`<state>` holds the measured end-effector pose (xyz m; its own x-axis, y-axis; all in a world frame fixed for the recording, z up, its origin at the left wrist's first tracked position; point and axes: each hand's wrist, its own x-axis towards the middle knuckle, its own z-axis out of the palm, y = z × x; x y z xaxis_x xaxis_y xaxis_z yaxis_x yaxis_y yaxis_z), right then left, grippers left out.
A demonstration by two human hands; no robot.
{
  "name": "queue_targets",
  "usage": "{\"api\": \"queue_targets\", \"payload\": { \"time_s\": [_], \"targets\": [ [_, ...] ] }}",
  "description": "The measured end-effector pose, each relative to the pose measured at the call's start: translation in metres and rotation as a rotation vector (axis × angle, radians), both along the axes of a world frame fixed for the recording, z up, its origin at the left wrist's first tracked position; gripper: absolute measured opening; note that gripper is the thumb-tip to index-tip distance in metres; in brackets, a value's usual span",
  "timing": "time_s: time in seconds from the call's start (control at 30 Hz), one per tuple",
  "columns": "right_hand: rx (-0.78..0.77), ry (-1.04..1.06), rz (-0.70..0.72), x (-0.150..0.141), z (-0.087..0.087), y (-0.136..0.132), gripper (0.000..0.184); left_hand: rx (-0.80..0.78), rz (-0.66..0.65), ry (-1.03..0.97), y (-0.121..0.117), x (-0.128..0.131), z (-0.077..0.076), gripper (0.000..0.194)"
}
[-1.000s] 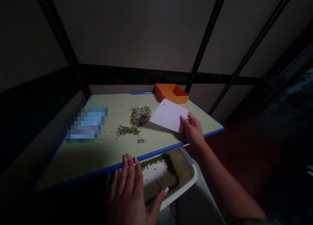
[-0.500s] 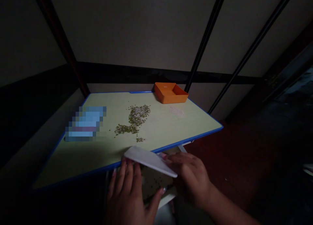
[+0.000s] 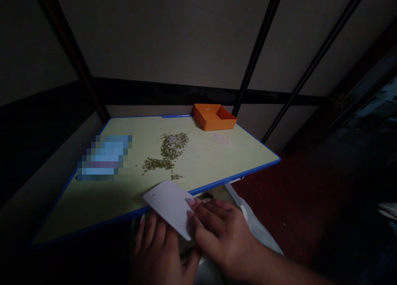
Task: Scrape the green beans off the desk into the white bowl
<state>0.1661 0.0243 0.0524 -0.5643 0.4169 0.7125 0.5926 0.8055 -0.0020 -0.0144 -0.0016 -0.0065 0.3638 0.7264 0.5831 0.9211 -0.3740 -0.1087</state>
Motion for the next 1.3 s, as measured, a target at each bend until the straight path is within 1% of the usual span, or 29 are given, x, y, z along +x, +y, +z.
{"api": "queue_targets", "payload": {
  "time_s": [0.2, 0.43, 0.63, 0.73, 0.83, 0.93, 1.1, 1.3],
  "targets": [
    [0.012, -0.059, -0.017, 0.008, 0.002, -0.004, 0.015, 0.008, 0.014, -0.007, -0.001, 0.0, -0.003, 0.063],
    [0.143, -0.097, -0.07, 0.016, 0.004, -0.003, 0.014, 0.002, 0.047, 0.013, 0.002, 0.003, 0.0, 0.064],
    [0.155, -0.11, -0.094, 0.019, 0.004, -0.003, 0.017, 0.01, 0.042, -0.007, 0.003, 0.003, 0.0, 0.067],
    [0.167, -0.131, -0.115, 0.023, 0.003, -0.002, 0.017, 0.053, 0.037, -0.041, 0.004, 0.004, 0.002, 0.073],
    [0.17, -0.155, -0.14, 0.026, 0.004, 0.0, 0.017, 0.072, 0.031, -0.075, 0.005, 0.007, 0.002, 0.072],
    [0.177, -0.176, -0.149, 0.029, 0.006, 0.002, 0.016, 0.056, 0.019, -0.094, 0.006, 0.008, -0.001, 0.075],
    [0.196, -0.2, -0.189, 0.037, 0.003, 0.007, 0.016, 0.001, 0.036, -0.142, 0.006, 0.006, -0.008, 0.09],
    [0.181, -0.231, -0.265, 0.054, -0.002, 0.019, 0.025, -0.013, 0.037, -0.162, 0.005, 0.008, -0.007, 0.093]
  ]
}}
